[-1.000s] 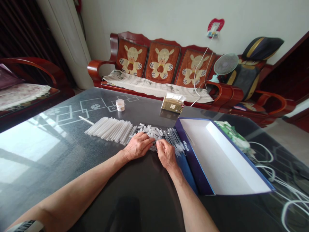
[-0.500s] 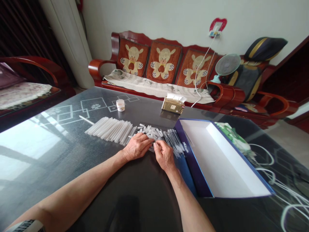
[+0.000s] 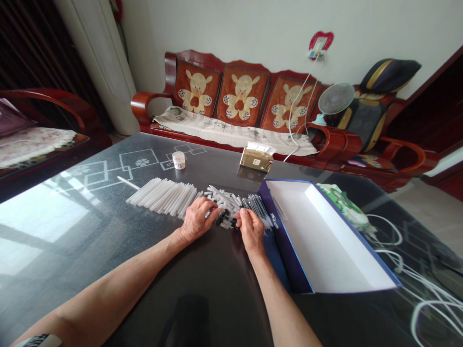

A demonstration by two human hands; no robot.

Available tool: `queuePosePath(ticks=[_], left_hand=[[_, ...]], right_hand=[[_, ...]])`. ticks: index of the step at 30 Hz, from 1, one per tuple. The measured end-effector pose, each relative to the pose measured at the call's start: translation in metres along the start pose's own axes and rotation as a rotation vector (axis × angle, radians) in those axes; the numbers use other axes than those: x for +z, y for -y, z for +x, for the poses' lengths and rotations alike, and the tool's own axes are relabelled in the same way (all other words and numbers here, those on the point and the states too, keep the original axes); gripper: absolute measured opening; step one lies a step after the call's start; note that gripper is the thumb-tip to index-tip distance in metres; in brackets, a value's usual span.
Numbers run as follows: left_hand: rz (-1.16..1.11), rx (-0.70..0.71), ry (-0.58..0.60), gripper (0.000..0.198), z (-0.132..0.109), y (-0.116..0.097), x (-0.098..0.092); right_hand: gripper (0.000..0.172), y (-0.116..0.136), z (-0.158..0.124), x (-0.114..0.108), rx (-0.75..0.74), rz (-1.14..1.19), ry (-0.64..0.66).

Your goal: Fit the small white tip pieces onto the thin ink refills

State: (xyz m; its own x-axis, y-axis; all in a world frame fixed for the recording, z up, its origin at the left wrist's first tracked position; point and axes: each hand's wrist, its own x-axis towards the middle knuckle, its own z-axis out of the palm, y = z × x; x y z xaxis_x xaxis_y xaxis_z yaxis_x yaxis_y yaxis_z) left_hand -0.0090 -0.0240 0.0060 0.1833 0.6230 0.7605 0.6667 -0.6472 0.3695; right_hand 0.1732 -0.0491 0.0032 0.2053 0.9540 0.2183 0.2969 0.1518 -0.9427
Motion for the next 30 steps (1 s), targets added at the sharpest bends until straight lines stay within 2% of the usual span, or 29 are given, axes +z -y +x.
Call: queuePosePath(ticks=[3, 6, 10, 13, 15, 17, 19, 20, 23, 25, 27, 30], left_hand=[[-0.193, -0.27, 0.007, 0.032, 0.0, 0.001, 0.0], [-0.461, -0.494, 0.042, 0.037, 0.001, 0.001, 0.002], [-0.789, -0.655, 0.101, 0.045, 0.005, -0.005, 0.005], [-0.979, -0.74, 0.11, 0.048, 0.007, -0.01, 0.008], [-1.059, -0.777, 0.108, 0.05, 0.008, -0.008, 0.01], [-1.042, -0.764, 0.1, 0.053, 0.007, -0.002, 0.012], [-0.887, -0.674, 0.08, 0.053, 0.005, 0.006, 0.012], [-0.766, -0.606, 0.064, 0.051, 0.004, 0.009, 0.012], [-0.347, -0.363, 0.019, 0.04, 0.0, 0.014, 0.009], [-0.129, -0.238, 0.039, 0.036, -0.002, 0.012, 0.006], [-0.004, -0.167, 0.083, 0.036, -0.002, 0.009, 0.005], [0.06, -0.108, 0.13, 0.036, -0.003, 0.006, 0.004]], right_hand=[[0.036, 0.002, -0.004, 0.003, -0.033, 0.042, 0.057], [0.027, 0.009, -0.011, 0.008, -0.144, -0.064, 0.157], [0.016, 0.016, -0.019, 0.014, -0.322, -0.227, 0.23], [0.013, 0.015, -0.02, 0.014, -0.369, -0.258, 0.312], [0.013, 0.013, -0.017, 0.011, -0.395, -0.255, 0.309], [0.015, 0.011, -0.012, 0.004, -0.43, -0.263, 0.201], [0.015, 0.008, -0.008, -0.001, -0.463, -0.315, 0.084], [0.015, 0.007, -0.006, -0.003, -0.48, -0.361, 0.065], [0.014, 0.006, -0.006, -0.004, -0.533, -0.539, 0.16], [0.013, 0.007, -0.009, -0.002, -0.562, -0.649, 0.232], [0.012, 0.01, -0.012, 0.001, -0.58, -0.732, 0.272], [0.009, 0.014, -0.014, 0.003, -0.596, -0.786, 0.298]])
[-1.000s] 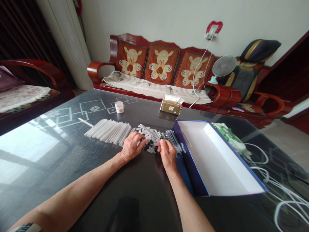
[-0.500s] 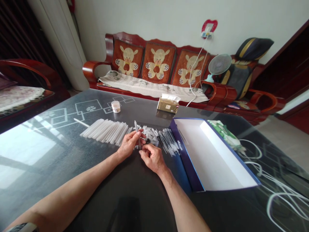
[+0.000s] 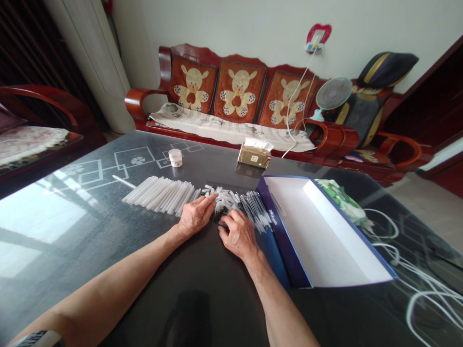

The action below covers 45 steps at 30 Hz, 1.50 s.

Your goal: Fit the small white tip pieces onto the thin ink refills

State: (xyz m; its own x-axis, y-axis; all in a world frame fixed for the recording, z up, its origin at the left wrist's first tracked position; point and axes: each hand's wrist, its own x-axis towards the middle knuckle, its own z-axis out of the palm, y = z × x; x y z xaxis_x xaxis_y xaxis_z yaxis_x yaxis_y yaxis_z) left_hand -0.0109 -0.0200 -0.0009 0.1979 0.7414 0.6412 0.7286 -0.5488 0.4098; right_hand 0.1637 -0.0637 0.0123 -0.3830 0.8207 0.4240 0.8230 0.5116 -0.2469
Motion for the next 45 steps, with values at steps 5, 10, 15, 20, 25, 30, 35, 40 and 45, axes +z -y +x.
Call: queuePosePath(ticks=[5, 10, 15, 20, 25, 30, 35, 40, 45], left_hand=[[0.034, 0.061, 0.033, 0.036, -0.001, 0.0, 0.001], [0.055, 0.103, 0.074, 0.036, -0.002, 0.001, 0.0], [0.066, 0.097, 0.087, 0.036, -0.002, 0.003, 0.003], [0.066, 0.116, 0.105, 0.037, -0.003, 0.003, 0.004], [0.101, 0.1, 0.104, 0.037, 0.0, 0.001, 0.001], [0.152, 0.086, 0.173, 0.037, 0.003, -0.002, -0.001], [0.183, 0.048, 0.254, 0.035, -0.001, -0.008, -0.007], [0.213, 0.04, 0.208, 0.031, -0.013, -0.012, -0.01], [0.226, 0.087, 0.113, 0.029, -0.016, -0.01, -0.006]], right_hand=[[0.006, 0.004, 0.002, -0.002, 0.007, -0.036, 0.04], [0.008, 0.006, 0.002, 0.001, 0.028, -0.119, 0.048], [0.013, 0.006, 0.002, 0.004, 0.059, -0.146, 0.029], [0.018, 0.005, 0.001, 0.007, 0.101, -0.102, -0.004], [0.02, 0.006, 0.0, 0.01, 0.1, -0.13, 0.016], [0.015, 0.01, 0.006, 0.004, 0.127, -0.205, 0.068], [0.012, 0.014, 0.014, -0.004, 0.165, -0.23, 0.183], [0.012, 0.014, 0.011, -0.002, 0.153, -0.213, 0.089], [0.012, 0.001, 0.013, -0.004, 0.113, 0.076, -0.216]])
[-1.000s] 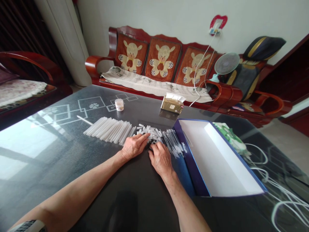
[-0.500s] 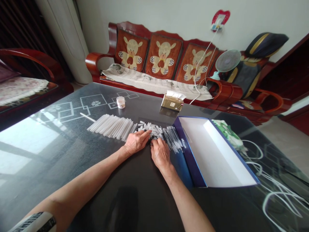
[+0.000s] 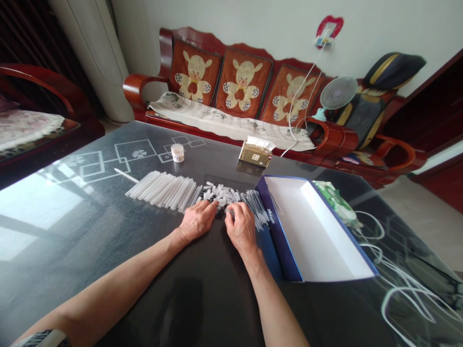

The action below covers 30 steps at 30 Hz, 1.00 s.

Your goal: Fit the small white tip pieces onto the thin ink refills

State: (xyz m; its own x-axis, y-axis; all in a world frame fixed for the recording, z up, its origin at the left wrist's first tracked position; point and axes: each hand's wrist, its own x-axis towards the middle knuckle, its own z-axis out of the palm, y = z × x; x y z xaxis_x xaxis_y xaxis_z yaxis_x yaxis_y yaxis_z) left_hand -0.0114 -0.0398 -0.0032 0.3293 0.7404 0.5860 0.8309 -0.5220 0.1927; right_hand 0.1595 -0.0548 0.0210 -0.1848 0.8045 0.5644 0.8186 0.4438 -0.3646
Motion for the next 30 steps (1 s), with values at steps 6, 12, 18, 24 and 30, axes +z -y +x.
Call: queuePosePath(ticks=[6, 12, 18, 24, 30], left_hand=[[-0.026, 0.042, -0.058, 0.027, 0.004, 0.001, -0.001], [-0.032, 0.057, -0.059, 0.027, 0.004, 0.003, 0.002], [-0.049, 0.059, -0.069, 0.026, 0.004, 0.004, 0.005], [-0.066, 0.035, -0.107, 0.026, 0.005, 0.004, 0.001], [-0.125, -0.029, -0.116, 0.028, 0.005, 0.004, 0.001]], right_hand=[[0.015, -0.01, 0.007, 0.008, 0.048, 0.249, -0.148], [0.02, -0.012, 0.0, 0.023, 0.333, 0.493, -0.185], [0.032, -0.014, 0.006, 0.028, 0.52, 0.692, -0.204], [0.035, -0.013, 0.01, 0.027, 0.593, 0.755, -0.145], [0.024, -0.011, 0.007, 0.024, 0.477, 0.807, -0.052]])
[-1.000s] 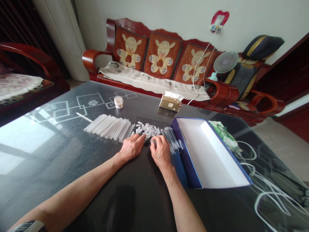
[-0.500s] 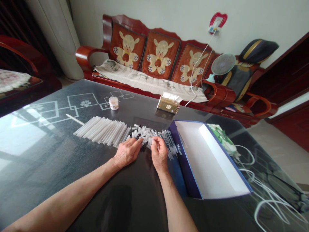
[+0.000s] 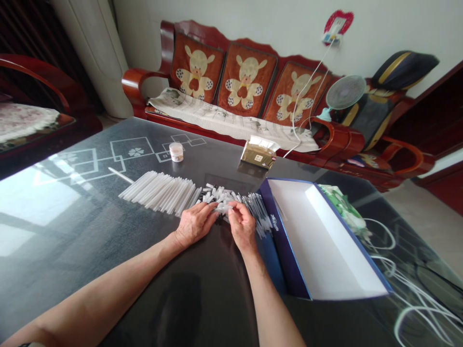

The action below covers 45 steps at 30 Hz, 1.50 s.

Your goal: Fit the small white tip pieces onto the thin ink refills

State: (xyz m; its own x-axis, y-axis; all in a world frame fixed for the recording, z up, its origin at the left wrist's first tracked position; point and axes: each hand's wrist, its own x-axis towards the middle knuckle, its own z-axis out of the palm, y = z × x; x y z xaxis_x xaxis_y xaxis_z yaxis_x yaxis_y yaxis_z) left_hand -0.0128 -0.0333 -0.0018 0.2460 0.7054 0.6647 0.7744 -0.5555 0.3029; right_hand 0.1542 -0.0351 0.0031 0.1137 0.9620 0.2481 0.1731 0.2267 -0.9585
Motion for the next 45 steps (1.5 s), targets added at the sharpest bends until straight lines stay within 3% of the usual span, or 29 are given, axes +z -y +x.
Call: queuePosePath(ticks=[5, 9, 14, 18, 22, 29, 33, 38, 45], left_hand=[[-0.092, -0.02, 0.008, 0.023, 0.0, -0.001, 0.001], [-0.215, -0.055, -0.036, 0.018, 0.003, -0.001, -0.001], [-0.251, -0.113, -0.13, 0.015, 0.005, 0.004, -0.002], [-0.254, -0.105, -0.11, 0.015, 0.004, 0.006, 0.001], [-0.247, -0.125, -0.086, 0.017, 0.003, 0.006, 0.002], [-0.238, -0.097, -0.033, 0.018, 0.002, 0.005, 0.003], [-0.242, -0.046, 0.015, 0.021, 0.002, 0.003, 0.001], [-0.286, -0.049, 0.042, 0.022, 0.002, 0.003, -0.001], [-0.377, -0.022, 0.044, 0.024, 0.002, 0.005, -0.002]], right_hand=[[0.017, 0.011, -0.004, 0.004, -0.123, -0.071, 0.132], [0.018, 0.01, -0.005, 0.004, -0.126, -0.119, 0.169], [0.02, 0.011, -0.003, -0.004, -0.273, -0.382, 0.117], [0.02, 0.012, -0.003, -0.007, -0.403, -0.604, 0.153], [0.026, 0.008, -0.003, -0.006, -0.416, -0.695, 0.205], [0.025, 0.016, -0.004, -0.002, -0.383, -0.476, 0.119], [0.034, 0.022, -0.005, 0.003, -0.362, -0.375, 0.194], [0.02, 0.02, -0.005, 0.005, -0.358, -0.37, 0.22], [0.024, 0.008, -0.007, 0.005, -0.068, -0.09, 0.227]])
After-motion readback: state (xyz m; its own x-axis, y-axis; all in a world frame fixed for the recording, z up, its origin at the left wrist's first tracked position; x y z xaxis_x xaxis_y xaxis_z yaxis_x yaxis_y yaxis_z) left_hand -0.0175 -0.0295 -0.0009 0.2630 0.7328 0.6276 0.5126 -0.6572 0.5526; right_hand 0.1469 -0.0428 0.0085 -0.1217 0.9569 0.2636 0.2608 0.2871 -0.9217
